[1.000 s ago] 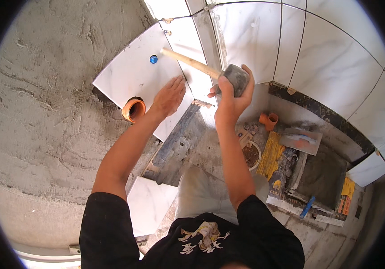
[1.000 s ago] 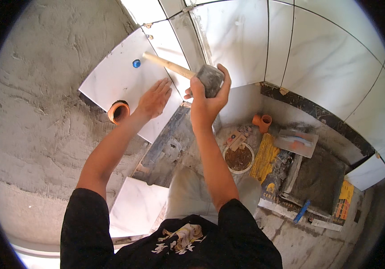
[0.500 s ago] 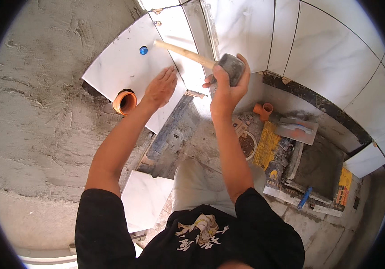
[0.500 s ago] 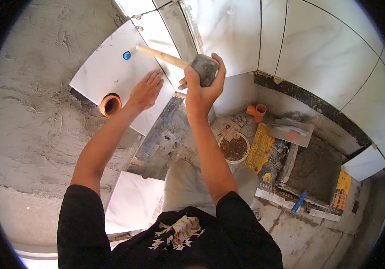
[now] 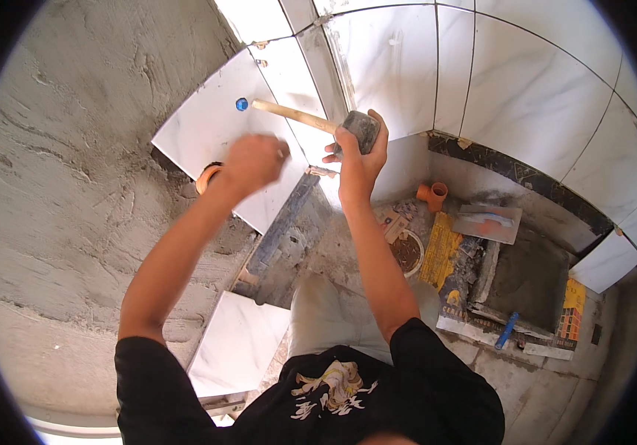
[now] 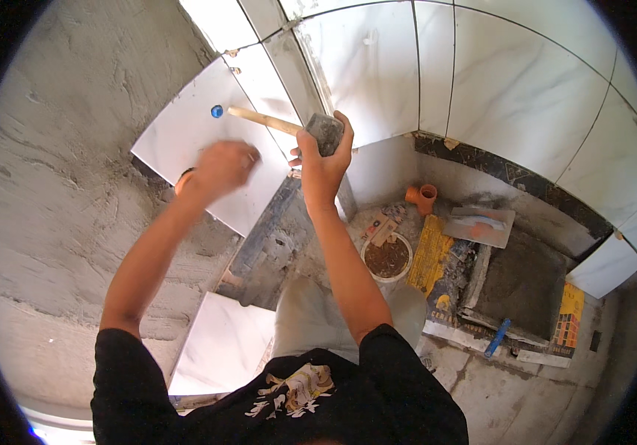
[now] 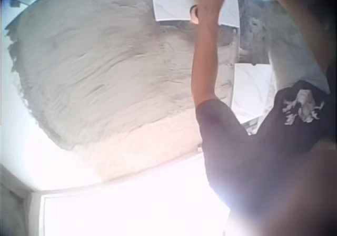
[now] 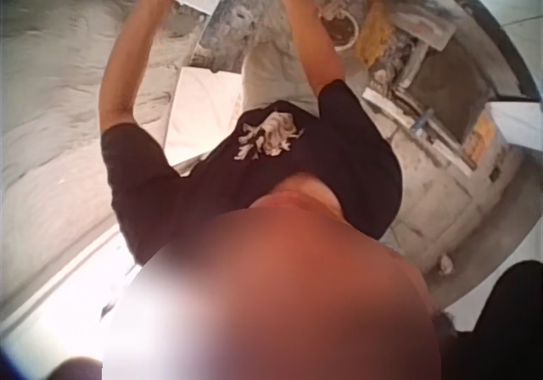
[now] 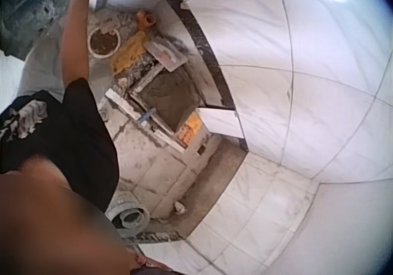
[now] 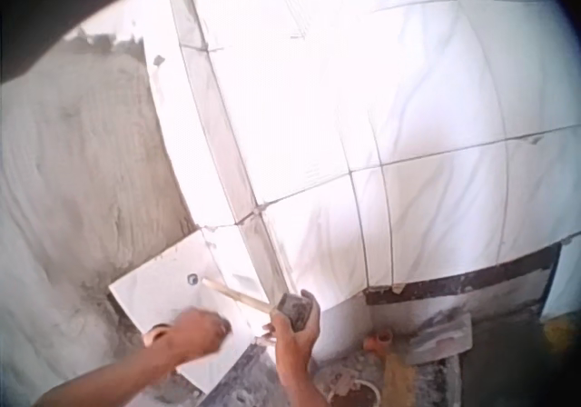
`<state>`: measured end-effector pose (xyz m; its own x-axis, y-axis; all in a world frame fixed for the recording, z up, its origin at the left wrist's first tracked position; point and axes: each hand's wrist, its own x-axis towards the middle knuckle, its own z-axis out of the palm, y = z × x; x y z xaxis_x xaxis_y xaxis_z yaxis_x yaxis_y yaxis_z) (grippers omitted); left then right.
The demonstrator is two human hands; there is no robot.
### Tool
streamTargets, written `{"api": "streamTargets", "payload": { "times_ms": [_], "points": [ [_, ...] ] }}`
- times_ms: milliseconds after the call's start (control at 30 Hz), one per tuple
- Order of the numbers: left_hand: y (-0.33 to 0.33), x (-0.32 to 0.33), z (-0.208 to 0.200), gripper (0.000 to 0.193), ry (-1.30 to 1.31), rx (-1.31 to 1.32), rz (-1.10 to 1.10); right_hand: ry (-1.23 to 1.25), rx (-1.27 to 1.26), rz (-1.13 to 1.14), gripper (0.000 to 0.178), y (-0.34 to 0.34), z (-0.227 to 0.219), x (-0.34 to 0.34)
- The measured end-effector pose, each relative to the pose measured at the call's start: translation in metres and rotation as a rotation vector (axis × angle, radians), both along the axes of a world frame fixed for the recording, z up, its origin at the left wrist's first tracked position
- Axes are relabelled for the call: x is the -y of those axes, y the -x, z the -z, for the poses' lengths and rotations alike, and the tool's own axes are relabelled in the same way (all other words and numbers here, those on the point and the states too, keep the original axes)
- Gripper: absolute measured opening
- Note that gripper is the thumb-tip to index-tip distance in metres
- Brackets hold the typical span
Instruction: Installing ceramic tiles on a bathroom wall using mortar and a mallet.
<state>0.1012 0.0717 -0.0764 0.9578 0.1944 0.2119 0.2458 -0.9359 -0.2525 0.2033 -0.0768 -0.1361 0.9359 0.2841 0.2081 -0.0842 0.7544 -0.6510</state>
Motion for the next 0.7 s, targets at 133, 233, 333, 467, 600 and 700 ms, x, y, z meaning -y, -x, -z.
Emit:
{"api": "streamTargets", "payload": {
  "times_ms": [133, 233, 333, 467, 600, 700],
  "points": [
    [0.023, -0.036, -0.118, 0.020, -0.515, 0.627, 0.025, -0.058, 0.030, 0.001, 0.067, 0.005, -0.010, 0.001],
    [0.025, -0.062, -0.139, 0.020, -0.609, 0.363, 0.006, -0.055, 0.040, 0.010, 0.065, 0.002, -0.017, 0.005],
    [0.029, -0.076, -0.130, 0.019, -0.612, 0.309, 0.019, -0.086, 0.028, 0.080, 0.063, 0.013, -0.013, 0.015],
    [0.024, -0.075, -0.132, 0.017, -0.605, 0.254, -0.008, -0.088, -0.018, 0.207, 0.061, 0.018, -0.007, 0.010],
    [0.026, -0.085, -0.131, 0.017, -0.593, 0.317, 0.066, -0.091, -0.041, 0.070, 0.062, 0.019, -0.004, 0.004],
    [0.027, -0.085, -0.130, 0.018, -0.607, 0.314, 0.058, -0.152, -0.036, 0.135, 0.063, 0.015, -0.002, 0.004]
  ]
}}
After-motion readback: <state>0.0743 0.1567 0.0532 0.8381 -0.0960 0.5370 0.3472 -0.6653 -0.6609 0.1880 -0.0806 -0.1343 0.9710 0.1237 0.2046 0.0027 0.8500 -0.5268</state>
